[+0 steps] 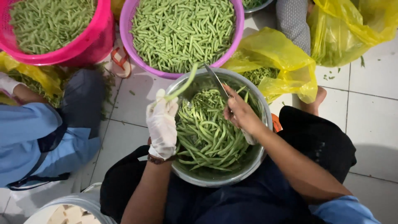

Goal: Trimming the ends of green beans using a knife and collecting them in a bowl.

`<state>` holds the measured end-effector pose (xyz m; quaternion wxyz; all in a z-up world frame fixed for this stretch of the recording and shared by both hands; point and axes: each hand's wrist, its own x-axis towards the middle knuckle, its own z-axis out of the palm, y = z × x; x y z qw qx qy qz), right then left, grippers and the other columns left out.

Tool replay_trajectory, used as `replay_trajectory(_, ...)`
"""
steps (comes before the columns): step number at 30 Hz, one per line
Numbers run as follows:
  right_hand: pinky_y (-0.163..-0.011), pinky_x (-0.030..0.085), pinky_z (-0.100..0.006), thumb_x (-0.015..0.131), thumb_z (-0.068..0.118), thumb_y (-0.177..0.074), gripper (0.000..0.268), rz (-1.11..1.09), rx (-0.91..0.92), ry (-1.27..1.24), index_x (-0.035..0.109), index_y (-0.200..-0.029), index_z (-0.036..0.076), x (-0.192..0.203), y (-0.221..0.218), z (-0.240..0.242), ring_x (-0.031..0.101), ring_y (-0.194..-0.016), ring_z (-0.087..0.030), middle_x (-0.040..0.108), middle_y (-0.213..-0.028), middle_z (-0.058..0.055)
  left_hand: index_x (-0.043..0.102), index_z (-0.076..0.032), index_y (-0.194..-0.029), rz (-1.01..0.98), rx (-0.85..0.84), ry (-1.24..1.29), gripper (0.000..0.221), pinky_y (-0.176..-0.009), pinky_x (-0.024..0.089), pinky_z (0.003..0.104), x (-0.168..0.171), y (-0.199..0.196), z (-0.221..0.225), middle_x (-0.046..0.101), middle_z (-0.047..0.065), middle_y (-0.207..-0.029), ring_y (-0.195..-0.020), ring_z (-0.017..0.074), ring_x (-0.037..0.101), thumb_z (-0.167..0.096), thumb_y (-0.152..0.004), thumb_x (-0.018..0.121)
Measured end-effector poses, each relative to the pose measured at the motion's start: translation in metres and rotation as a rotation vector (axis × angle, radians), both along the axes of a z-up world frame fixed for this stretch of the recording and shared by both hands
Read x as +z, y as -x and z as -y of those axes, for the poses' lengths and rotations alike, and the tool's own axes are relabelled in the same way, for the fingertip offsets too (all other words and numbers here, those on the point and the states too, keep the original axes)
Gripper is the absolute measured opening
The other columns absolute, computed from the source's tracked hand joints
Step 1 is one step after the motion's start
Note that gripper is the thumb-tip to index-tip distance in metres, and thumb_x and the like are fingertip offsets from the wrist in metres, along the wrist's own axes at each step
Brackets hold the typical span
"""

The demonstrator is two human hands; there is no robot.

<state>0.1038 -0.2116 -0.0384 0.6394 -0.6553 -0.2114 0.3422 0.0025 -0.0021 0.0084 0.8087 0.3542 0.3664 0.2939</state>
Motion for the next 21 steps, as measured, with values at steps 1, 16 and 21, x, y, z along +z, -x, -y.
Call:
replay_trajectory(1,-0.032,0.034,-0.021,0.031,0.045,-0.103,0.064,0.147,-0.028,-0.035,0.027,-0.155,0.007,-0.002,0.002,0.001,0.042,-0.035,-0.010,0.057,-0.069,-0.009,0.055,-0.008,-0.101,-0.019,-0.020,0.028,0.015,-0.105,0.047,0.052,0.000,-0.001,0.002,0.062,0.020,-0.135,-0.109,0.0326,0.070,-0.011,-0.091,0.067)
replay_trajectory(16,-0.061,0.052,-0.051,0.035,0.053,-0.101,0.045,0.676,-0.029,0.319,0.046,-0.126,0.017,0.017,-0.001,-0.016,0.064,-0.059,-0.040,0.063,-0.075,-0.018,0.060,-0.009,-0.085,-0.017,-0.134,0.102,0.013,-0.078,0.063,0.042,-0.010,-0.010,0.055,0.073,0.018,-0.096,-0.082,0.0336,0.076,0.000,-0.084,0.069)
replay_trajectory(21,-0.040,0.037,-0.036,0.035,0.049,-0.098,0.045,-0.129,-0.312,0.213,0.062,-0.101,0.013,0.004,-0.017,-0.034,0.037,-0.040,-0.018,0.047,-0.062,-0.005,0.060,-0.009,-0.092,0.004,-0.124,-0.012,0.019,-0.077,0.064,0.045,-0.039,-0.017,0.064,0.071,0.024,-0.110,-0.084,0.0381,0.075,0.004,-0.083,0.070)
